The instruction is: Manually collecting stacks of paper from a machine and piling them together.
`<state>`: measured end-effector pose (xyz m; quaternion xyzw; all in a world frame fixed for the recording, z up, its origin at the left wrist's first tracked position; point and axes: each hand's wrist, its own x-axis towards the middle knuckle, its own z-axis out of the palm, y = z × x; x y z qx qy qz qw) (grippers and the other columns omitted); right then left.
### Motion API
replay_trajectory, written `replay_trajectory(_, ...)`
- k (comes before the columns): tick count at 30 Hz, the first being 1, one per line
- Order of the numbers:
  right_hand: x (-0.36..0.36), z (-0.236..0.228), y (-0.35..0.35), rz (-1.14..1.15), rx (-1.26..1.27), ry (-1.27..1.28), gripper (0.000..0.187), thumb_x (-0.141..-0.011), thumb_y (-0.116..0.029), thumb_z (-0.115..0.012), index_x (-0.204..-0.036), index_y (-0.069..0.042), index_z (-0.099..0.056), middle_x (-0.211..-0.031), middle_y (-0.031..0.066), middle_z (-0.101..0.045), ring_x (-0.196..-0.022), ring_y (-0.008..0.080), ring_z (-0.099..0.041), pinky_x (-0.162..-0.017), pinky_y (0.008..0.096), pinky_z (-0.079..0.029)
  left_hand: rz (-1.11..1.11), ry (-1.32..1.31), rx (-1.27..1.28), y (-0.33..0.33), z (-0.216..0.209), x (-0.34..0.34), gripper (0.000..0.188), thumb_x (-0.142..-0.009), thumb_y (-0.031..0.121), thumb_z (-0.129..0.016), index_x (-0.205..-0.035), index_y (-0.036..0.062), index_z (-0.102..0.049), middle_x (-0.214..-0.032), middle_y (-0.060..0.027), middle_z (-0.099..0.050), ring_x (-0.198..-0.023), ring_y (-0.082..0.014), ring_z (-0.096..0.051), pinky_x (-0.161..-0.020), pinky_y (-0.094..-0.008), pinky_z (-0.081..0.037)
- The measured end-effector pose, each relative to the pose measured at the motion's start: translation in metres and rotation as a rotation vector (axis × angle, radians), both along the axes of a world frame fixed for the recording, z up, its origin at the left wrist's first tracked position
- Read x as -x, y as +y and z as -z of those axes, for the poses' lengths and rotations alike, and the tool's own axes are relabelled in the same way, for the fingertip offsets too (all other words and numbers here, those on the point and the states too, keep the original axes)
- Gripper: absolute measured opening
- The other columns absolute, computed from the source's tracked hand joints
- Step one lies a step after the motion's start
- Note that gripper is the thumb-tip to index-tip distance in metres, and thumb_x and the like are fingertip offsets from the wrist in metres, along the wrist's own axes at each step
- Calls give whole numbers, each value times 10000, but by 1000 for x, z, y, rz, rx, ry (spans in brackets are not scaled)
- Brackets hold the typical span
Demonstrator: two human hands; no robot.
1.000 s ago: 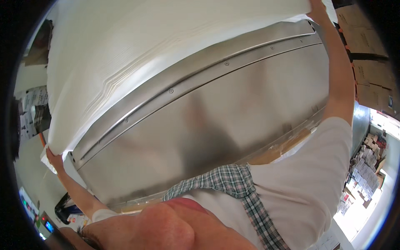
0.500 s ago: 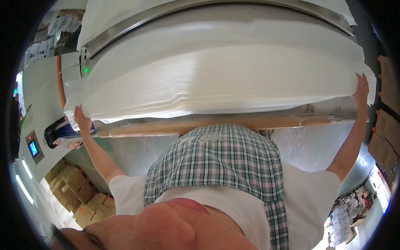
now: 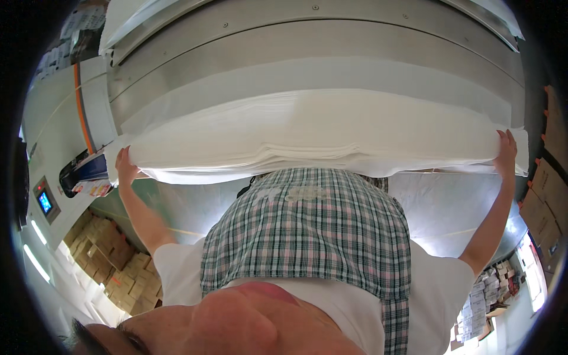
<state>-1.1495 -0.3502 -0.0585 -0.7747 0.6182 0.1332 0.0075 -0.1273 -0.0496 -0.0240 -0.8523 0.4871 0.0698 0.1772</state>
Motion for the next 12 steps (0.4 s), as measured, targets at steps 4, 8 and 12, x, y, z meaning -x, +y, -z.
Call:
replay_trajectory(4, 4, -31, -42, 70, -410, 66, 603, -633, 60, -592, -1186, -130, -443, -1285, 143, -380, -1184, 323, -367, -1004, 372, -289, -90, 107, -420, -54, -16, 5, 790, -506, 175, -740, -1234, 182, -433, -1239, -170, -424, -1153, -326, -410, -977, -398, -334)
replay_trajectory(8, -44, -22, -105, 166, -766, 254, 686, -576, 92, -613, -1205, -118, -435, -1259, 138, -422, -1168, 311, -399, -983, 348, -326, -133, 288, -692, -127, 3, -16, 891, -399, -84, -646, -1248, 62, -421, -1134, -175, -542, -1093, -308, -487, -912, -328, -404)
replay_trajectory(12, -86, 19, -166, 236, -1111, 702, 867, -503, 117, -658, -1285, -129, -377, -1229, 162, -476, -1204, 287, -382, -976, 319, -342, -281, 409, -446, -168, 66, -48, 665, -604, -32, -595, -1238, 106, -453, -1154, -158, -541, -1085, -283, -500, -933, -327, -380)
